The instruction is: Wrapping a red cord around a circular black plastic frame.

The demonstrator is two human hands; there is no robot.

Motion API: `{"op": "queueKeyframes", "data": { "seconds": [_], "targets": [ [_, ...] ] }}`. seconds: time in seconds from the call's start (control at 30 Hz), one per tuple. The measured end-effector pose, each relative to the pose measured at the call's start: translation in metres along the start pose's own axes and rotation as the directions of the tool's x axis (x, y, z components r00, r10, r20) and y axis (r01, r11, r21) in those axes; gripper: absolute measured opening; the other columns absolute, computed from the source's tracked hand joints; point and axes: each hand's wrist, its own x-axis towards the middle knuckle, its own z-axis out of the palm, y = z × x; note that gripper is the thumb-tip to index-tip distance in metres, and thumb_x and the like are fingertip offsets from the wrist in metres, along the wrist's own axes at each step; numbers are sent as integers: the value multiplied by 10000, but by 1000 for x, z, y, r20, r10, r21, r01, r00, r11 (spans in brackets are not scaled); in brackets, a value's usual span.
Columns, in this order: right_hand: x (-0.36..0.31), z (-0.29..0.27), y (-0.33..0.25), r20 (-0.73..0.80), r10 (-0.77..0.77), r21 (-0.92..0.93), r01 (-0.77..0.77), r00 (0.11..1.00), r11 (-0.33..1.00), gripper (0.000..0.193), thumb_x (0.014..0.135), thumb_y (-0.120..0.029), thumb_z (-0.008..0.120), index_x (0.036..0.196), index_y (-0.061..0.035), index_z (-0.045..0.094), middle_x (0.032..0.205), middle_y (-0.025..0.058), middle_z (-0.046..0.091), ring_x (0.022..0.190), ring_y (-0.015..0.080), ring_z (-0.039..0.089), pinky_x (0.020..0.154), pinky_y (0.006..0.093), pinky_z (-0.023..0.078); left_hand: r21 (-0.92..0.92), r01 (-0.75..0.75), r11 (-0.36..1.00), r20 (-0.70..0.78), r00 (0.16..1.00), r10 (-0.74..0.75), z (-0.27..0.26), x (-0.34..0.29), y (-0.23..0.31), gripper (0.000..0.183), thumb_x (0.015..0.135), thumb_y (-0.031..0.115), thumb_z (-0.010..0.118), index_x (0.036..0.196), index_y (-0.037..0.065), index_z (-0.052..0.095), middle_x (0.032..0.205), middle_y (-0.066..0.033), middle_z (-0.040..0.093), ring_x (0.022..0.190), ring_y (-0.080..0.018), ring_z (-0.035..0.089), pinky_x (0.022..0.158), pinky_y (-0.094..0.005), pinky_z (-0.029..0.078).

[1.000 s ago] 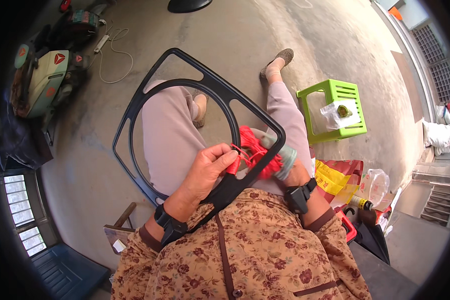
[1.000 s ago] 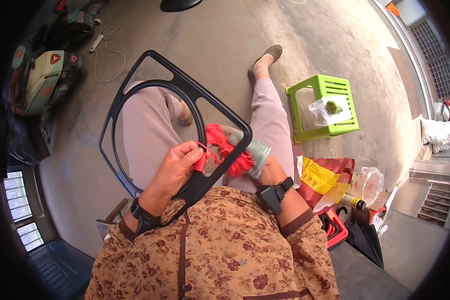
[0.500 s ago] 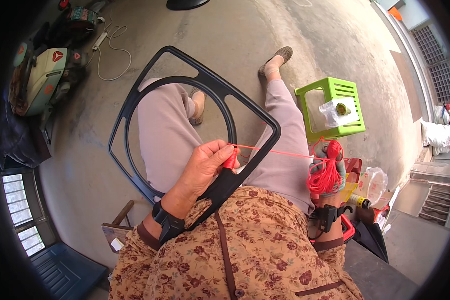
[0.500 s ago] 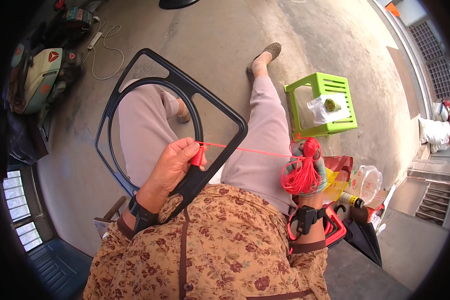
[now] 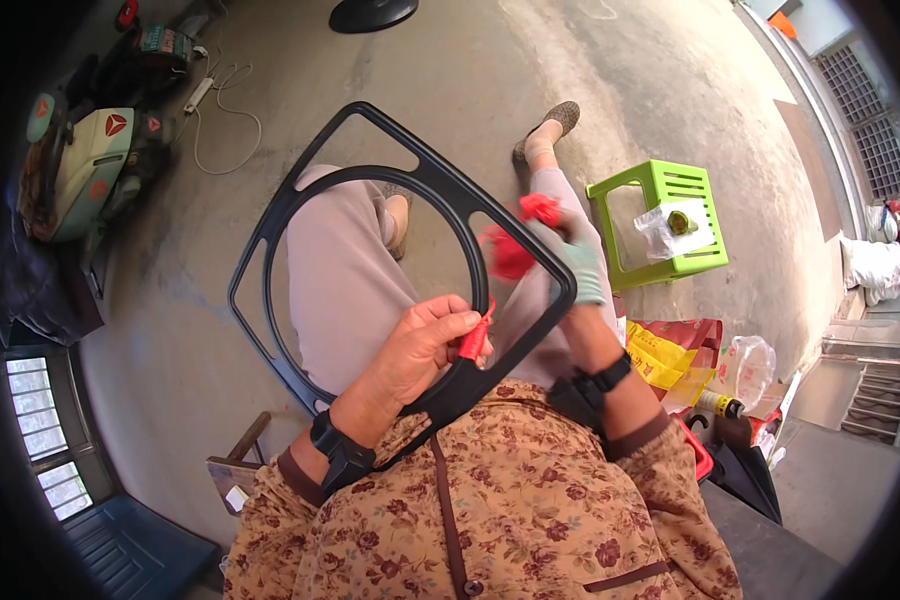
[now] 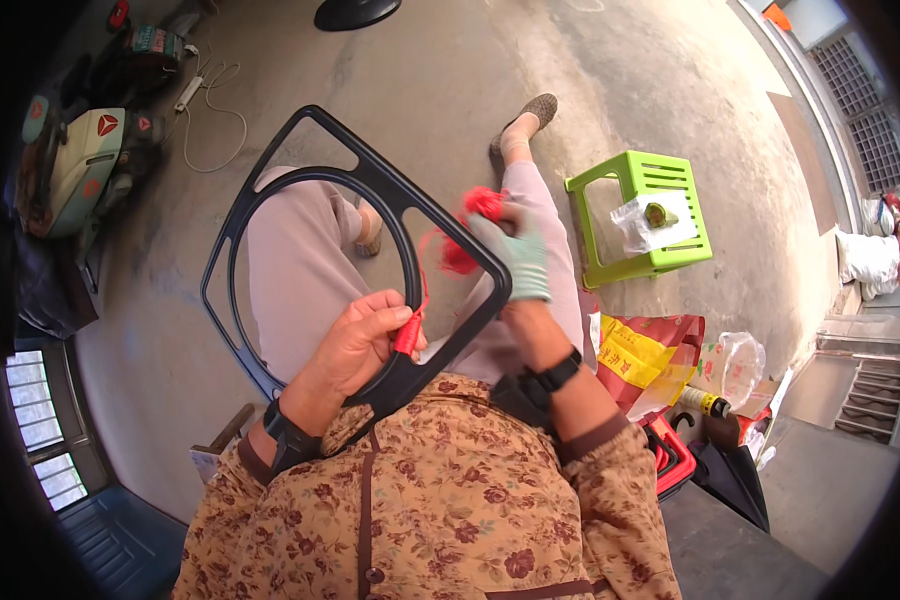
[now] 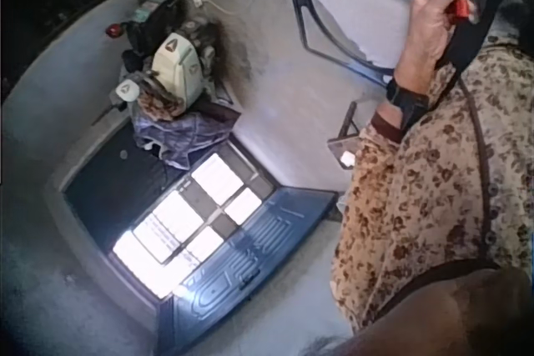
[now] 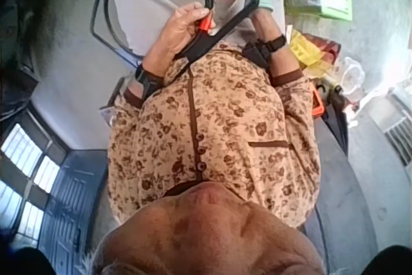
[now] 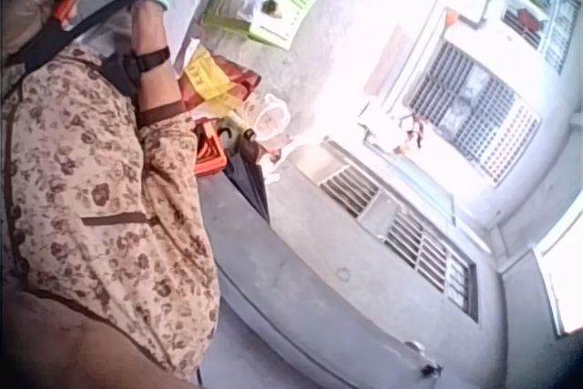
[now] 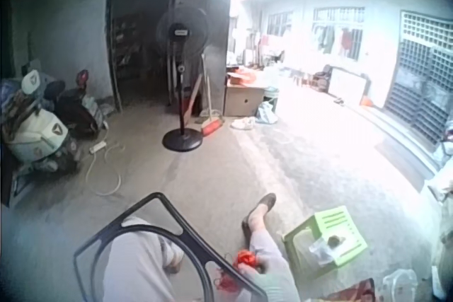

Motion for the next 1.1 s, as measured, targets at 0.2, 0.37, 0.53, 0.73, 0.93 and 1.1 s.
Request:
{"op": "queueKeyframes", "data": {
  "seconds": [0.2,0.37,0.53,0.73,0.93,1.1],
  "targets": [
    [-42,60,-42,442,331,378,-508,834,774,428,967,-354,481,1210,-5,526,1017,56,636,874,160,624,760,270,526,-81,96,992,0,995,-96,5,-2,-2,186,917,158,566,1002,-7,569,824,-128,641,722,-193,637,690,-307,532],
    [-23,36,0,876,164,374,-855,453,360,573,932,-425,513,1313,-7,420,1070,99,603,919,193,630,768,272,539,-49,-6,999,82,997,10,-5,3,-7,222,918,124,573,1068,-39,564,910,-103,637,775,-181,643,731,-295,531],
    [-23,38,-13,873,30,366,-694,487,620,781,827,-320,679,1398,3,254,827,33,499,735,116,543,750,251,532,-24,-71,997,-41,997,70,4,1,-6,196,930,137,556,1027,-30,587,878,-83,642,761,-142,635,713,-266,526],
    [-6,-15,25,627,318,132,-499,711,856,554,810,-180,664,1281,5,439,1096,135,616,870,209,616,802,348,537,28,-127,992,-20,992,127,-4,0,2,178,938,151,527,902,-17,575,736,-101,627,640,-145,605,649,-259,510],
    [-35,-26,-7,498,288,654,-573,818,495,427,906,-274,586,1205,3,462,938,94,601,888,235,606,807,408,533,52,-86,995,-60,994,89,-6,-2,2,184,939,152,530,921,-24,577,733,-97,624,646,-145,608,649,-257,510],
    [-35,-68,-1,441,176,652,-449,880,611,395,926,-367,545,1102,-17,489,853,69,585,809,224,594,816,447,510,78,-124,989,-44,991,128,1,0,3,155,939,144,536,1025,16,544,768,-99,630,664,-151,616,665,-253,514]
  ]
}}
